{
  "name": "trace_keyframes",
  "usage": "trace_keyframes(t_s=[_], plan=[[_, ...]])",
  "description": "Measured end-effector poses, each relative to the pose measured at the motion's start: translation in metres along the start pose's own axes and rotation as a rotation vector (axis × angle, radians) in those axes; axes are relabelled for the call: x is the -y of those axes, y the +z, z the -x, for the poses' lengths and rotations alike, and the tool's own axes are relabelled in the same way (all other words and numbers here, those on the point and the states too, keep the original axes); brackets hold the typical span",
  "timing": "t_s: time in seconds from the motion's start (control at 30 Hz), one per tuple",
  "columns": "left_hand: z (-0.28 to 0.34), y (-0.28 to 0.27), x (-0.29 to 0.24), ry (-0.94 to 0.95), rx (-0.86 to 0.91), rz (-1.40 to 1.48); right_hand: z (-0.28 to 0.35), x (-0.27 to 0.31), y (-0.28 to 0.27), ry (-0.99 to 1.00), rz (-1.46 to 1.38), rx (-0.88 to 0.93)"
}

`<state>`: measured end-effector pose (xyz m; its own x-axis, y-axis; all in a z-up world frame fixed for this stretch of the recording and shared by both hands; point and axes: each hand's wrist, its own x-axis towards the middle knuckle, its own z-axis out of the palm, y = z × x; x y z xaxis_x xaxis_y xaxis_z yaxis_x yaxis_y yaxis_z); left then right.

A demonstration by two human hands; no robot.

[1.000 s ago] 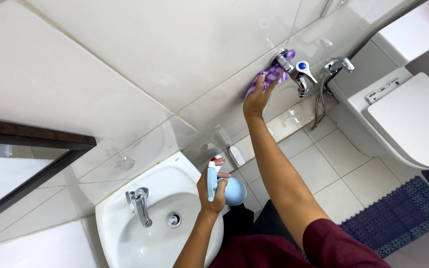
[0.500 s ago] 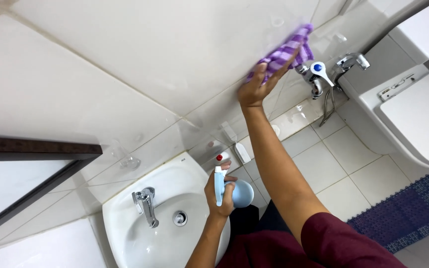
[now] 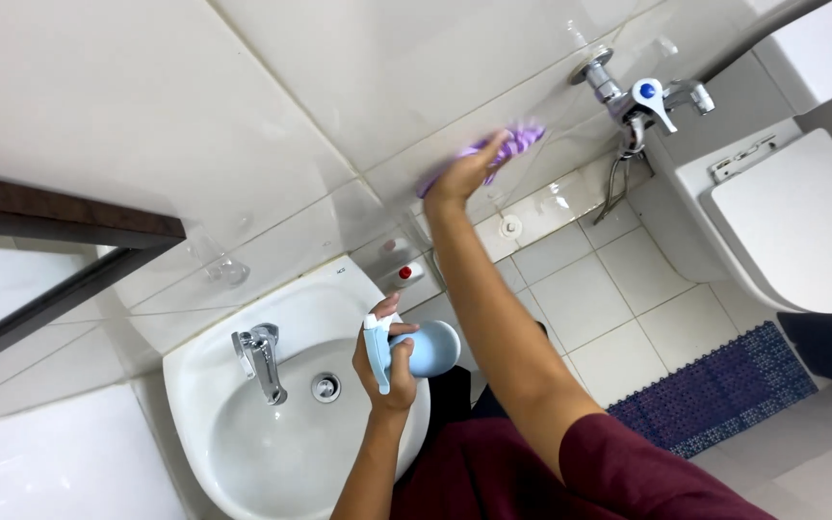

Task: Wiping and cleaning the bathroom wall tiles with a cloth and spray.

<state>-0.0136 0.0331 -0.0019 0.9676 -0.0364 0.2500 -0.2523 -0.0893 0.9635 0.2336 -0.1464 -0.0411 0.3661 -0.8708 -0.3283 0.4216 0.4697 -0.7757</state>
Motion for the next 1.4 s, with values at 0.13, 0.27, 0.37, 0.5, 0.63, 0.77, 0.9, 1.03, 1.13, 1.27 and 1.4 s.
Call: trace_keyframes(t_s=[0.13,0.27,0.37,0.5,0.63,0.77,0.9,1.03,1.13,1.27,1.4], plan=[[-0.001,-0.008,-0.014,-0.162,-0.05,0.008,0.093,0.034,0.026,-0.523,0.168,0.228],[-0.002,-0.016,-0.013,0.005,-0.069,-0.048,0.054,-0.073,-0.021,-0.67,0.197,0.19],[0.007,-0.022,-0.011,0.093,-0.039,-0.132,0.042,-0.067,-0.025,0.011,0.18,-0.012],[0.007,-0.022,-0.032,-0.143,-0.062,0.126,0.08,-0.012,0.008,0.232,-0.011,0.056],[0.012,-0.034,-0.033,-0.145,-0.063,0.099,0.135,0.016,0.028,-0.866,0.341,0.171],[0.005,-0.038,-0.041,-0.04,-0.008,0.004,0.047,-0.075,-0.057,-0.537,0.392,0.293],[-0.034,-0.016,-0.042,-0.185,0.154,0.082,-0.04,-0.07,-0.148,0.48,0.264,0.186],[-0.074,0.023,0.002,-0.187,0.124,-0.076,-0.037,0.016,-0.189,0.453,0.102,0.369],[-0.07,0.042,0.046,-0.139,0.036,-0.222,-0.011,0.055,-0.179,0.35,0.062,0.422],[-0.046,0.039,0.026,0.04,-0.104,-0.192,-0.004,0.021,-0.135,0.012,0.039,0.534],[-0.009,0.014,0.023,-0.097,-0.181,0.033,0.112,0.046,-0.013,-0.31,0.158,0.529]])
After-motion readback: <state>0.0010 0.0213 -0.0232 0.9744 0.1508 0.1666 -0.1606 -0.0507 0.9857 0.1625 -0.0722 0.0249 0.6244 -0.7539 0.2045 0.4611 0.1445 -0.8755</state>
